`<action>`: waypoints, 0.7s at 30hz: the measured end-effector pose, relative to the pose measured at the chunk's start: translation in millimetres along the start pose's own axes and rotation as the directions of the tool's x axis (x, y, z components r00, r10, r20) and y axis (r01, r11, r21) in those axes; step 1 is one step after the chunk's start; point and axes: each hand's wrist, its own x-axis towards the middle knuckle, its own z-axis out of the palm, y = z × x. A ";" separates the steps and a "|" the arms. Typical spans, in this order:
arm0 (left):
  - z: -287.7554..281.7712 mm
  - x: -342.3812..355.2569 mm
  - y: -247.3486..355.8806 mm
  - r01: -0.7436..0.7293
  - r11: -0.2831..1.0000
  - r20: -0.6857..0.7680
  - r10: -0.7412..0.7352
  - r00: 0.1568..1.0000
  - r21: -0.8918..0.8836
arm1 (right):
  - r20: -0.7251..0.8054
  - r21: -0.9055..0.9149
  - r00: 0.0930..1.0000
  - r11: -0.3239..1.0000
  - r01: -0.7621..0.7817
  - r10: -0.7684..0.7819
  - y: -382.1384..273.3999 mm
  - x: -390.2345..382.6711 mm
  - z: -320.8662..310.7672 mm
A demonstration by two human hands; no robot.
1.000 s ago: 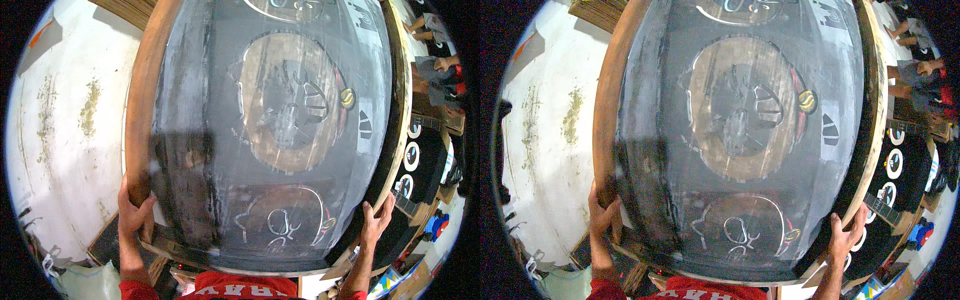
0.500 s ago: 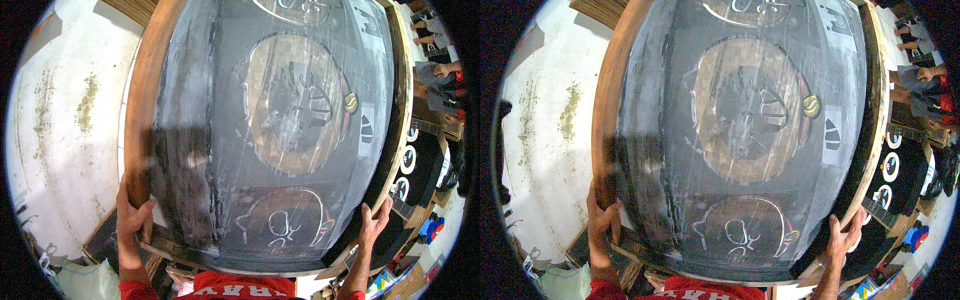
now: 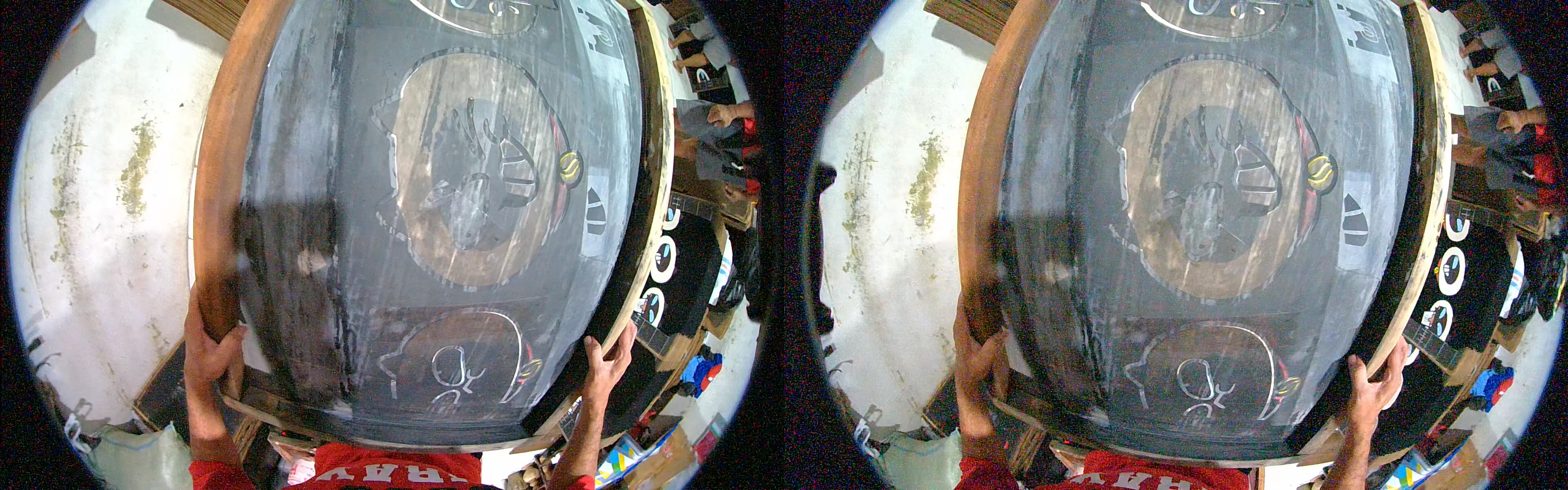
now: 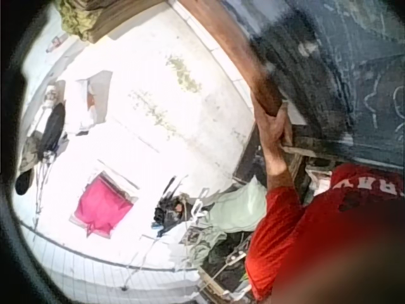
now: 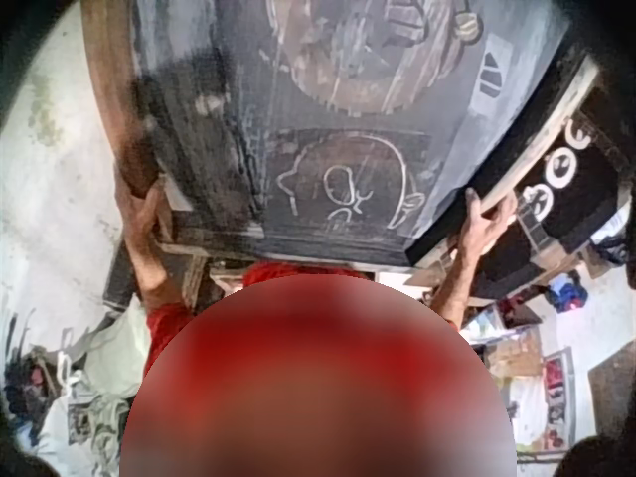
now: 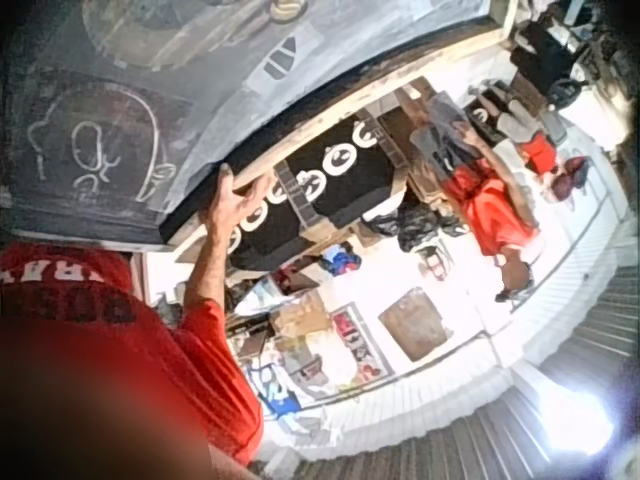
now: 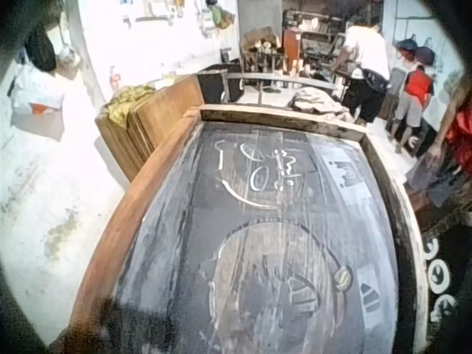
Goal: The person aligns a mesh screen over a printed design, secures it with tape, then uses a squeegee to apply ink across the screen. They repeat the inking and wiping steps on the same screen multiple times.
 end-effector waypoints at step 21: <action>2.4 4.1 10.0 0.033 0.949 0.037 -0.023 0.999 -0.313 | -0.028 -0.087 0.999 0.996 -0.022 0.020 -2.3 -3.7 4.3</action>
